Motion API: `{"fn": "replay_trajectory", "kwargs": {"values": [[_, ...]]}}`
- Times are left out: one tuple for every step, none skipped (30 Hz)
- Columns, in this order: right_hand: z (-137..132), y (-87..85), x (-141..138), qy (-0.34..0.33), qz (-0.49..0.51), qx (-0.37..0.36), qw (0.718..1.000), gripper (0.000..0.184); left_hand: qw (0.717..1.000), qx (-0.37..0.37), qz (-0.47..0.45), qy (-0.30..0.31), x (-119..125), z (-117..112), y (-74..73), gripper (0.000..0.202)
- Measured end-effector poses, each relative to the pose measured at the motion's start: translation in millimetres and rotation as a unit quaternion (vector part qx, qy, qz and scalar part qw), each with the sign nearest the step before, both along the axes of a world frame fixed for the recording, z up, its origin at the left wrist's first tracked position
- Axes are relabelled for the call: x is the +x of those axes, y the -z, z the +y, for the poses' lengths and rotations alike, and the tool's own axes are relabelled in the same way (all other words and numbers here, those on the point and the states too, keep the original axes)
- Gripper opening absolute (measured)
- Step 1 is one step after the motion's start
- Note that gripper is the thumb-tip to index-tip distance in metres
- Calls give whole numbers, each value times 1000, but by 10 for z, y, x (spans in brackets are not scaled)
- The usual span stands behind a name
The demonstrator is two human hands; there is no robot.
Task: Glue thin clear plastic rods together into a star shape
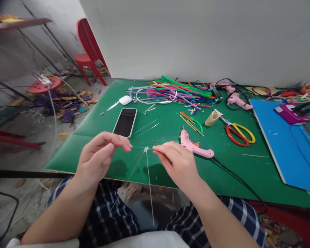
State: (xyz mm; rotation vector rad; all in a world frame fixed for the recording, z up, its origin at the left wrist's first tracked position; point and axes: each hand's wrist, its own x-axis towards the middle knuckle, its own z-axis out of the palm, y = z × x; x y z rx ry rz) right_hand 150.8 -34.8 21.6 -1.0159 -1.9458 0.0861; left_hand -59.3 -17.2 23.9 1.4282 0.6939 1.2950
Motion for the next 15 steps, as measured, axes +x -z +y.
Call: {"fn": "replay_trajectory", "kwargs": {"values": [[1,1,-1,1,1,-2,1000,11,1000,7,3,-1,1,-3,3,13],[0,2,-2,2,1,-4,1000,11,1000,16,6,0,2,-4,6,13],[0,4,-2,2,1,-4,1000,11,1000,26,6,3,4,-5,10,13],[-1,7,-2,3,1,-4,1000,11,999,36,4,8,6,-5,12,13],[0,11,-1,4,-1,-5,1000,11,999,44,-1,15,8,-7,14,13],[1,15,0,4,-2,-5,1000,11,999,46,-8,23,11,-9,13,12],[3,20,0,4,-3,-5,1000,11,999,43,-15,29,14,-13,11,12],[6,24,1,4,-4,-6,1000,11,999,35,-22,35,17,-18,9,13],[9,29,2,3,-5,-6,1000,11,999,26,-29,37,20,-24,7,16],[12,33,2,2,-5,-6,1000,10,999,16,-34,39,21,-29,7,19],[15,36,3,2,-6,-5,1000,10,999,10,-33,42,23,-34,10,23],[16,39,3,2,-6,-3,1000,10,999,10,-25,40,24,-36,17,28],[18,40,4,3,-6,0,1000,10,999,16,-11,31,26,-35,28,32],[19,42,4,4,-5,4,1000,10,1000,24,9,15,30,-31,41,35],[19,42,5,5,-3,6,1000,10,999,32,33,-11,35,-24,55,35]]}}
